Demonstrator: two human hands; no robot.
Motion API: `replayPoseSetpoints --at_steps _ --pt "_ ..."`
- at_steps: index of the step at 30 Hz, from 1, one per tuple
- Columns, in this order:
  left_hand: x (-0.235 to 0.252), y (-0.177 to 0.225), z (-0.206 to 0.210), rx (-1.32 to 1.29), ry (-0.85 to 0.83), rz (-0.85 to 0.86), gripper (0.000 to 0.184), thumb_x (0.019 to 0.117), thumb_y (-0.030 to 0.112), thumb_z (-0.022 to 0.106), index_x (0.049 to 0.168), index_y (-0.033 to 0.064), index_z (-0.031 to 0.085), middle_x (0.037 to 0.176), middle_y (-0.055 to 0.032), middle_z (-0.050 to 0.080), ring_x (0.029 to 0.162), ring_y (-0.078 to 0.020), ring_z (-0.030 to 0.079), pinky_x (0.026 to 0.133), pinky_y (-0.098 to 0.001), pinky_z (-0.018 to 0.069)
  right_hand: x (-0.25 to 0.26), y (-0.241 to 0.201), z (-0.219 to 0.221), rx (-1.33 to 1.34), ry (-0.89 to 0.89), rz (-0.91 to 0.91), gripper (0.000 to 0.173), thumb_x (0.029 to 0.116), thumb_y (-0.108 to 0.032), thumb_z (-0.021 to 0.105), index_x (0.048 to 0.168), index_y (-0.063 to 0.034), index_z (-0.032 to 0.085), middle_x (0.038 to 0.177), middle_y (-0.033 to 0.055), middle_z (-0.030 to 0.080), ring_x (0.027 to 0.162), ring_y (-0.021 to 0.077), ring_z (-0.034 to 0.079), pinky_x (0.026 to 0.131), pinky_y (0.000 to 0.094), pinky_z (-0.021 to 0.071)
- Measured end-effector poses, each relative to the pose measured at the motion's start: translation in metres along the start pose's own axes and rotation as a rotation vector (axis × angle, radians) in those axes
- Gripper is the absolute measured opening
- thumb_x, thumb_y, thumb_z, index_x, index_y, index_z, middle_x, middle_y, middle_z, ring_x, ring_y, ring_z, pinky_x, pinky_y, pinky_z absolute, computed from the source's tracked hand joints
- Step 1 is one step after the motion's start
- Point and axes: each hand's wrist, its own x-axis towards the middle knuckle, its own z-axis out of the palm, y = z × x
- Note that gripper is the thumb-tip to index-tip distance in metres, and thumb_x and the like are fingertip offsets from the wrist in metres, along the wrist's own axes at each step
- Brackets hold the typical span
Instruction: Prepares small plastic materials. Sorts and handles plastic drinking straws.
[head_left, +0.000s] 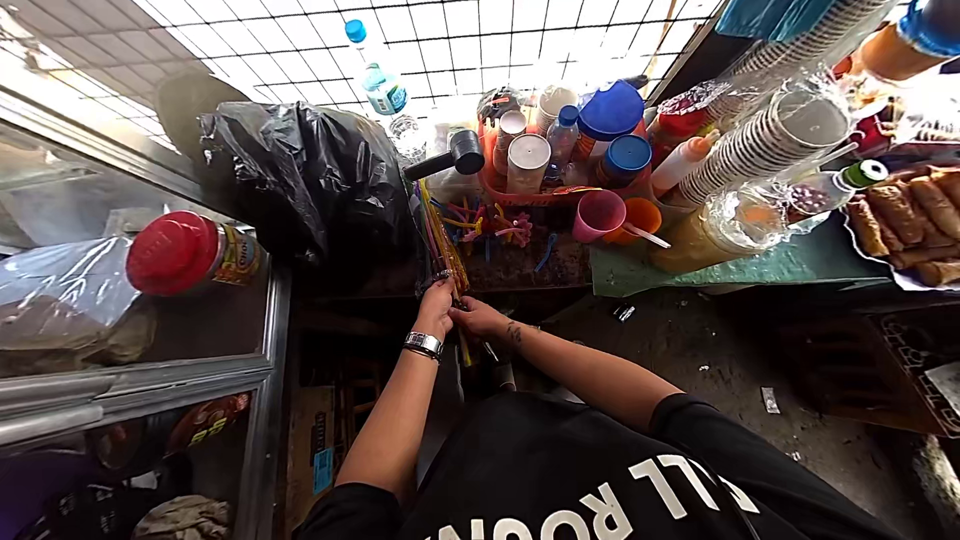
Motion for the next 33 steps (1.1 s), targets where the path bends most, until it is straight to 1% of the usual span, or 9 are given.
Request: replayPoseSetpoints --at_steps 5,12,15,17,20,23,26,29,33 --pt "0.015 0.011 -0.003 -0.026 0.036 -0.121 0.026 0.1063 0.025 0.053 0.124 0.0056 0.057 0.093 -0.0107 0.063 0.077 -0.0178 0.061 0.069 -0.033 0.0516 -0.01 0.006 -0.016 -0.355 0.003 -0.025 0.035 0.1079 -0.025 0.049 0.128 0.0001 0.061 0.107 0.0186 0.067 0.094 0.0276 0.065 0.09 0.0471 0.0506" --pt "0.032 0.028 -0.009 -0.055 0.068 -0.063 0.029 0.1046 0.026 0.056 0.125 0.0063 0.06 0.114 -0.0108 0.065 0.102 -0.0199 0.063 0.084 -0.0367 0.0501 -0.087 0.075 -0.097 -0.887 -0.245 -0.052 0.032 0.1057 -0.026 0.054 0.118 0.0012 0.067 0.107 0.0266 0.069 0.107 0.0445 0.065 0.095 0.0655 0.0457" --pt "0.007 0.011 -0.017 -0.022 0.041 0.001 0.042 0.1094 0.034 0.044 0.141 0.0071 0.053 0.139 -0.0129 0.058 0.125 -0.0246 0.057 0.101 -0.0444 0.0459 -0.132 0.101 -0.13 -0.695 -0.067 -0.184 0.027 0.1036 -0.018 0.053 0.115 0.0003 0.07 0.101 0.0215 0.071 0.097 0.0346 0.068 0.09 0.0563 0.0502" --pt "-0.03 -0.012 -0.019 0.02 0.044 0.162 0.046 0.1109 0.031 0.039 0.147 0.004 0.044 0.139 -0.0175 0.054 0.12 -0.0265 0.057 0.097 -0.044 0.0475 -0.155 0.092 -0.13 -0.405 0.134 -0.308 0.024 0.1035 -0.018 0.054 0.112 -0.0021 0.071 0.088 0.0071 0.069 0.076 0.0112 0.063 0.076 0.0326 0.0525" --pt "-0.079 -0.05 -0.013 0.092 -0.311 0.422 0.048 0.1042 0.028 0.042 0.142 -0.0018 0.039 0.12 -0.0085 0.061 0.101 -0.014 0.064 0.082 -0.0324 0.0554 -0.164 0.054 -0.109 -0.14 0.272 -0.437 0.022 0.1037 -0.016 0.054 0.114 -0.003 0.069 0.083 -0.0016 0.067 0.07 -0.0008 0.059 0.069 0.0197 0.0519" --pt "-0.097 -0.05 0.015 -0.061 -0.748 0.356 0.098 0.0842 0.062 0.072 0.149 -0.0002 0.031 0.132 -0.0068 0.063 0.114 -0.0153 0.064 0.093 -0.0339 0.0551 -0.153 0.024 -0.091 -0.432 0.199 -0.506 0.025 0.1026 -0.019 0.056 0.11 -0.0005 0.071 0.09 0.0137 0.071 0.08 0.0232 0.068 0.078 0.0464 0.0555" --pt "-0.114 -0.021 0.051 -0.225 -0.619 0.323 0.039 0.109 0.034 0.038 0.12 0.0032 0.059 0.099 -0.0054 0.074 0.096 -0.0171 0.072 0.091 -0.0347 0.0583 -0.147 0.01 -0.077 -0.71 0.047 -0.482 0.028 0.104 -0.021 0.055 0.113 0.0002 0.069 0.106 0.0232 0.071 0.103 0.0406 0.068 0.091 0.0626 0.0508" --pt "-0.123 0.005 0.077 -0.291 -0.45 0.326 0.042 0.1127 0.023 0.023 0.095 0.0126 0.06 0.06 0.0064 0.057 0.06 -0.0086 0.063 0.073 -0.0312 0.0591 -0.151 0.033 -0.099 -0.584 0.199 -0.513 0.027 0.0993 -0.021 0.063 0.112 0.0008 0.073 0.104 0.0216 0.07 0.1 0.0363 0.067 0.093 0.0532 0.0522" --pt "-0.122 0.013 0.078 -0.272 -0.52 0.439 0.041 0.1118 0.022 0.025 0.094 0.0109 0.06 0.052 0.0089 0.043 0.042 -0.0031 0.044 0.046 -0.0197 0.046 -0.171 0.137 -0.18 -0.443 0.495 0.115 0.04 0.1047 -0.035 0.055 0.114 0.0005 0.071 0.107 0.0248 0.071 0.105 0.0411 0.068 0.097 0.0618 0.0494"
